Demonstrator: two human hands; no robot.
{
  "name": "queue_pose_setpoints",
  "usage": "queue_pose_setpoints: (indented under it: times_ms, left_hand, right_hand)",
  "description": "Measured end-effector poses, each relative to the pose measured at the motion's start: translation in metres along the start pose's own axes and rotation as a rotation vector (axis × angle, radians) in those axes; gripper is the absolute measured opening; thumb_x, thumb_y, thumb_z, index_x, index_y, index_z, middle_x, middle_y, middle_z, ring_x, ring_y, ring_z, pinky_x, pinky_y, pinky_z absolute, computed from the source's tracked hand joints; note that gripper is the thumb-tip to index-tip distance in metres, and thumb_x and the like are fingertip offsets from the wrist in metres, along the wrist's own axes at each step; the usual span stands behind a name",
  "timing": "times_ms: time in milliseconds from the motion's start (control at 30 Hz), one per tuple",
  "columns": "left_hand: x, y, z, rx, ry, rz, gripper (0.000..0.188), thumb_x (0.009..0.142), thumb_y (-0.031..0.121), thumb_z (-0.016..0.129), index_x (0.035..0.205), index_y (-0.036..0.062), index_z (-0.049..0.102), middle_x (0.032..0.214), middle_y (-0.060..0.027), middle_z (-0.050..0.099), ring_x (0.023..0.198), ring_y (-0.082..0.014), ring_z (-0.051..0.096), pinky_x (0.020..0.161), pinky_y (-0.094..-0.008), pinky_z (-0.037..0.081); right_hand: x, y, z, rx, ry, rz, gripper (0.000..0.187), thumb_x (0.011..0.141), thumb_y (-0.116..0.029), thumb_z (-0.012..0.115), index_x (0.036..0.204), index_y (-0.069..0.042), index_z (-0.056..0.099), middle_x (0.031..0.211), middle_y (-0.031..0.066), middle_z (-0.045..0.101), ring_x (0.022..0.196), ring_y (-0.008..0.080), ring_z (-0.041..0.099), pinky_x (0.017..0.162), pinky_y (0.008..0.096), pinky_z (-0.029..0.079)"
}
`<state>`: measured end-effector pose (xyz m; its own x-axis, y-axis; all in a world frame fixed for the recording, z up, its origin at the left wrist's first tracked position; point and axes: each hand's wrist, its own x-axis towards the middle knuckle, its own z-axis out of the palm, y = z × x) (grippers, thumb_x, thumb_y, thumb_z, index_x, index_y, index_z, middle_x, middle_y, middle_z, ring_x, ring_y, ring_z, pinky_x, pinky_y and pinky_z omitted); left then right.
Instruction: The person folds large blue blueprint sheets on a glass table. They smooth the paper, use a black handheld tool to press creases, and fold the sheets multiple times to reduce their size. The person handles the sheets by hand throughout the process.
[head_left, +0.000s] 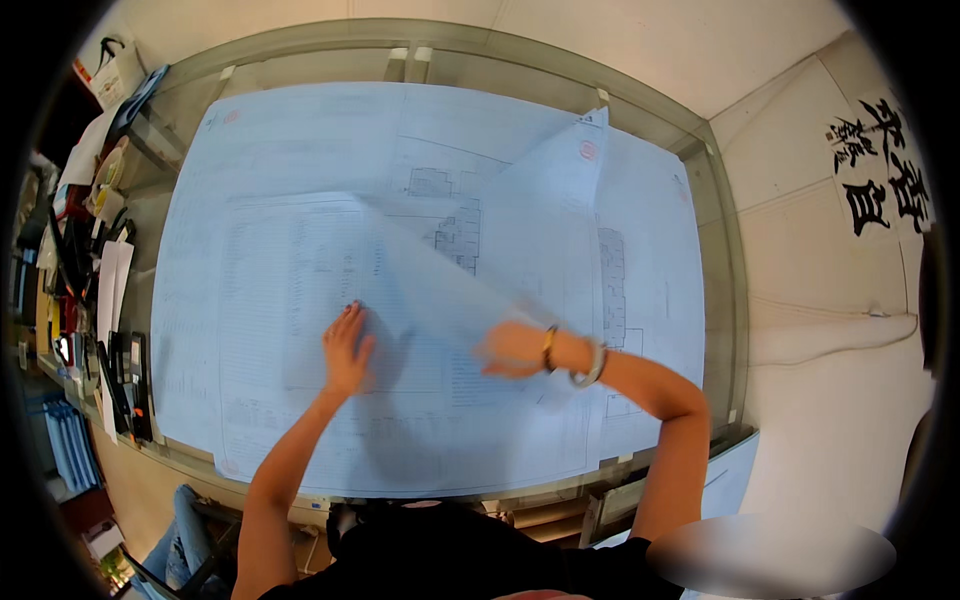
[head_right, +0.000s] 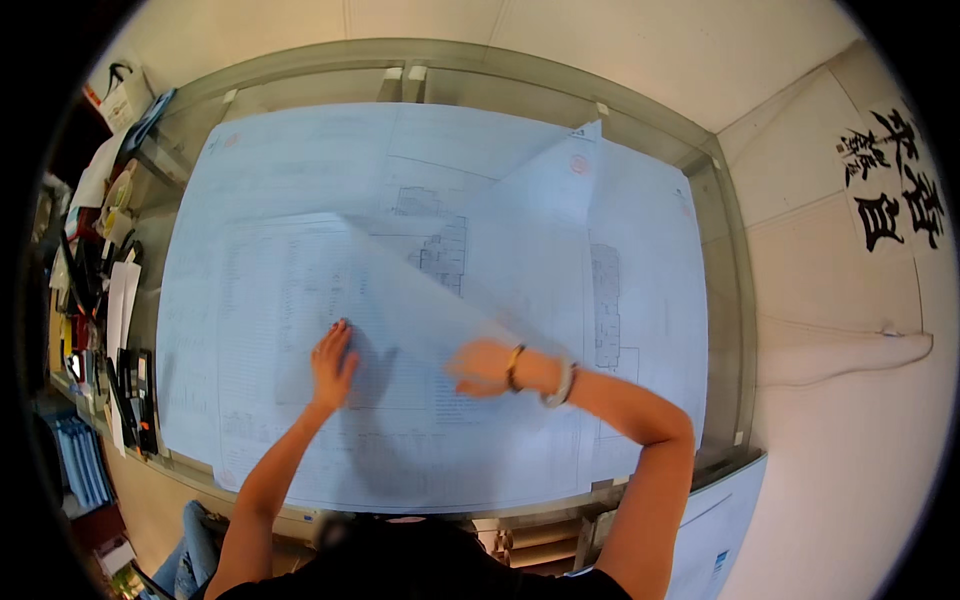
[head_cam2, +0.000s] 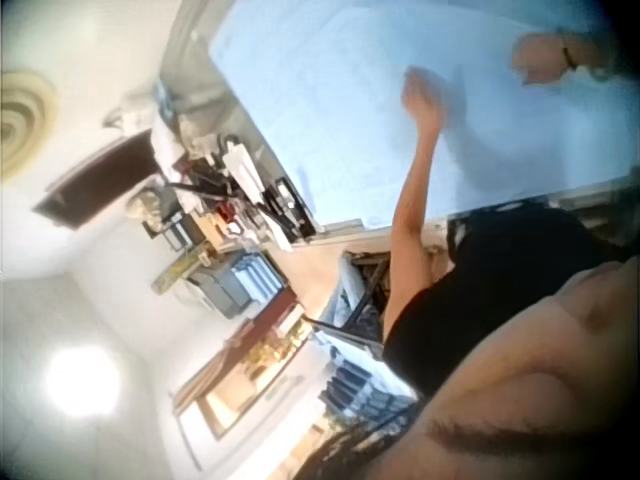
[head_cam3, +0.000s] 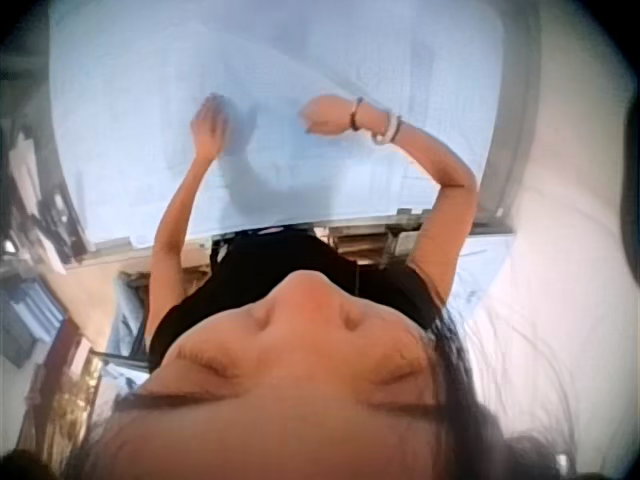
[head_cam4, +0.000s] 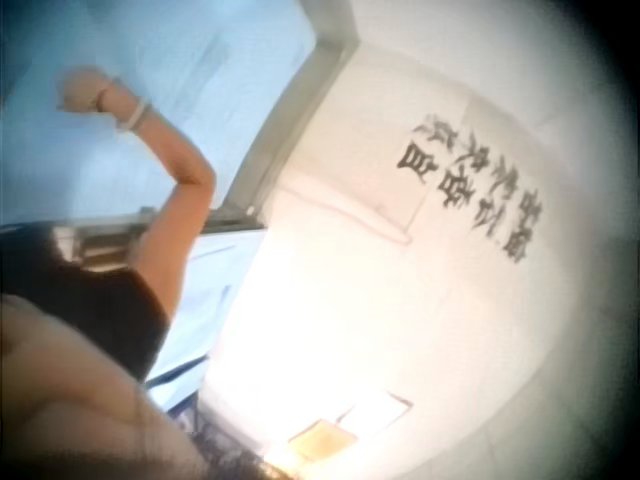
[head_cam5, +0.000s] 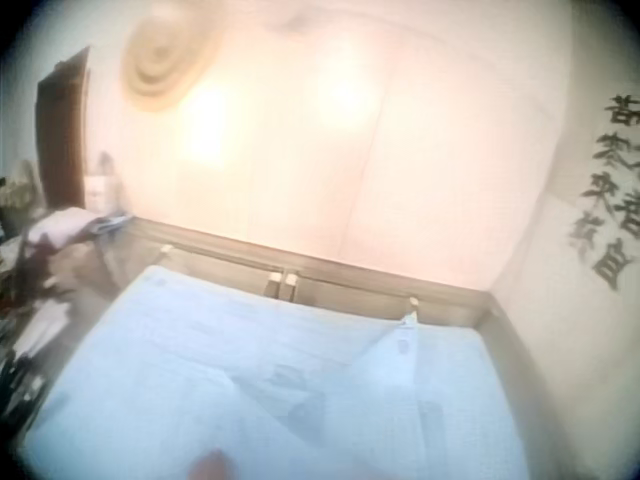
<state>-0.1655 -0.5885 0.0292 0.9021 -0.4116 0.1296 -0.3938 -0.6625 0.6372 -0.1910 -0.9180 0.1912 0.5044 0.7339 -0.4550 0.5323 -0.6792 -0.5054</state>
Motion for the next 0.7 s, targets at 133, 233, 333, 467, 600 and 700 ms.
queue_pose_setpoints:
  times_ms: [133, 233, 333, 467, 600, 700]
  left_hand:
    - [0.093, 0.061, -0.073, -0.324, 0.208, -0.019, 0.035, 0.095, 0.020, 0.051, 0.125, 0.0022, 0.058, 0.137, -0.0176, 0.050, 0.126, -0.0318, 0.044, 0.103, -0.0370, 0.032]
    - [0.153, 0.104, -0.079, 0.091, 0.301, 0.037, 0.049, 0.091, 0.022, 0.059, 0.135, 0.0051, 0.048, 0.150, -0.0198, 0.030, 0.138, -0.0382, 0.026, 0.111, -0.0500, 0.022]
    - [0.204, 0.126, -0.054, 0.462, 0.322, 0.165, 0.073, 0.086, 0.026, 0.066, 0.146, 0.0047, 0.032, 0.155, -0.0241, 0.013, 0.143, -0.0421, 0.012, 0.113, -0.0592, 0.009]
    - [0.255, 0.112, 0.043, -0.098, 0.019, 0.312, 0.083, 0.084, 0.032, 0.067, 0.148, 0.0018, 0.023, 0.153, -0.0268, 0.018, 0.142, -0.0452, 0.015, 0.111, -0.0604, 0.015]
    - [0.267, 0.099, 0.125, 0.147, -0.120, 0.202, 0.081, 0.084, 0.032, 0.067, 0.145, -0.0006, 0.026, 0.151, -0.0259, 0.025, 0.140, -0.0441, 0.021, 0.112, -0.0577, 0.017]
    - [0.277, 0.089, 0.154, 0.104, -0.136, 0.170, 0.077, 0.084, 0.030, 0.067, 0.143, -0.0011, 0.029, 0.148, -0.0249, 0.032, 0.139, -0.0417, 0.027, 0.113, -0.0561, 0.018]
  right_hand:
    - [0.055, -0.057, 0.062, 0.349, 0.076, 0.062, 0.025, 0.091, -0.025, 0.055, 0.094, 0.000, 0.055, 0.079, 0.0203, 0.063, 0.078, 0.0392, 0.062, 0.069, 0.0495, 0.049]
    - [0.110, -0.088, 0.087, 0.426, 0.395, 0.155, 0.024, 0.093, -0.022, 0.051, 0.091, 0.002, 0.053, 0.070, 0.0225, 0.060, 0.070, 0.0409, 0.061, 0.063, 0.0490, 0.049]
    - [0.155, -0.118, 0.115, 0.588, 0.511, 0.112, 0.023, 0.093, -0.021, 0.050, 0.090, 0.002, 0.052, 0.067, 0.0222, 0.059, 0.067, 0.0407, 0.060, 0.062, 0.0504, 0.047]
    - [0.159, -0.168, 0.103, 0.913, 0.302, -0.178, 0.042, 0.099, -0.035, 0.045, 0.120, 0.000, 0.052, 0.080, 0.0234, 0.061, 0.078, 0.0406, 0.060, 0.072, 0.0471, 0.046]
    - [0.142, -0.142, 0.100, 0.689, 0.785, -0.157, 0.052, 0.093, -0.029, 0.059, 0.136, -0.003, 0.044, 0.118, 0.0194, 0.058, 0.111, 0.0344, 0.053, 0.097, 0.0422, 0.040]
    - [0.102, -0.084, 0.103, 0.376, 1.004, 0.209, 0.056, 0.089, -0.024, 0.063, 0.137, -0.004, 0.044, 0.137, 0.0147, 0.047, 0.128, 0.0328, 0.042, 0.106, 0.0435, 0.034]
